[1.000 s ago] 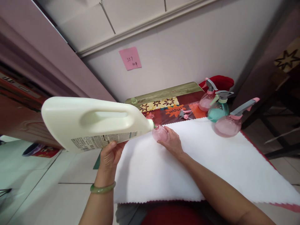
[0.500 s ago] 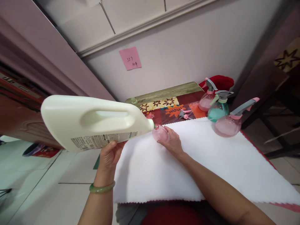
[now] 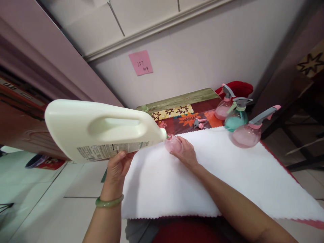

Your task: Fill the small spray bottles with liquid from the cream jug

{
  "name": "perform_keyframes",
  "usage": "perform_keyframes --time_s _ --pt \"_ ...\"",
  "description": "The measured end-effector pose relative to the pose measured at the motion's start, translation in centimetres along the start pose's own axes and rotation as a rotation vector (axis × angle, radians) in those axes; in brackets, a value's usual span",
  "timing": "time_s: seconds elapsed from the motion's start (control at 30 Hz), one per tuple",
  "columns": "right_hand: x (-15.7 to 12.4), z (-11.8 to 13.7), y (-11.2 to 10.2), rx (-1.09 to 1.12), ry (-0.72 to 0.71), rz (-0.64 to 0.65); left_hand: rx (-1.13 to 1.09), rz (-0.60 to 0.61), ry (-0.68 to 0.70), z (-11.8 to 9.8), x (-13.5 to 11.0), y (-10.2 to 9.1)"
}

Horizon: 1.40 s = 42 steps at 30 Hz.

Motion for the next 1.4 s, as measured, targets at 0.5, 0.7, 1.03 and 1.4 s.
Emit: perform_keyframes --time_s 0.5,0.7,1.03,1.4 --pt "-0.03 -0.11 0.1 -0.011 -0.021 -0.011 0.019 0.029 -0.002 -0.2 0.16 0.13" --pt "-0.03 -0.05 0.08 -0.017 -0.008 -0.012 0.043 0.045 0.005 -0.32 0.31 0.26" --pt "-0.01 -0.04 0.11 -0.027 -0.029 -0.012 0.065 0.06 -0.001 -0.52 0.44 0.71" --pt "-0.02 0.06 0.06 -0.01 -0.013 0.002 0.06 0.055 -0.01 -0.54 0.6 0.52"
Point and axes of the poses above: each hand's wrist, its own x-axis towards the middle knuckle, its own y-axis out of the palm, z = x × y, the point moved 6 cm from there along x, towards the middle knuckle
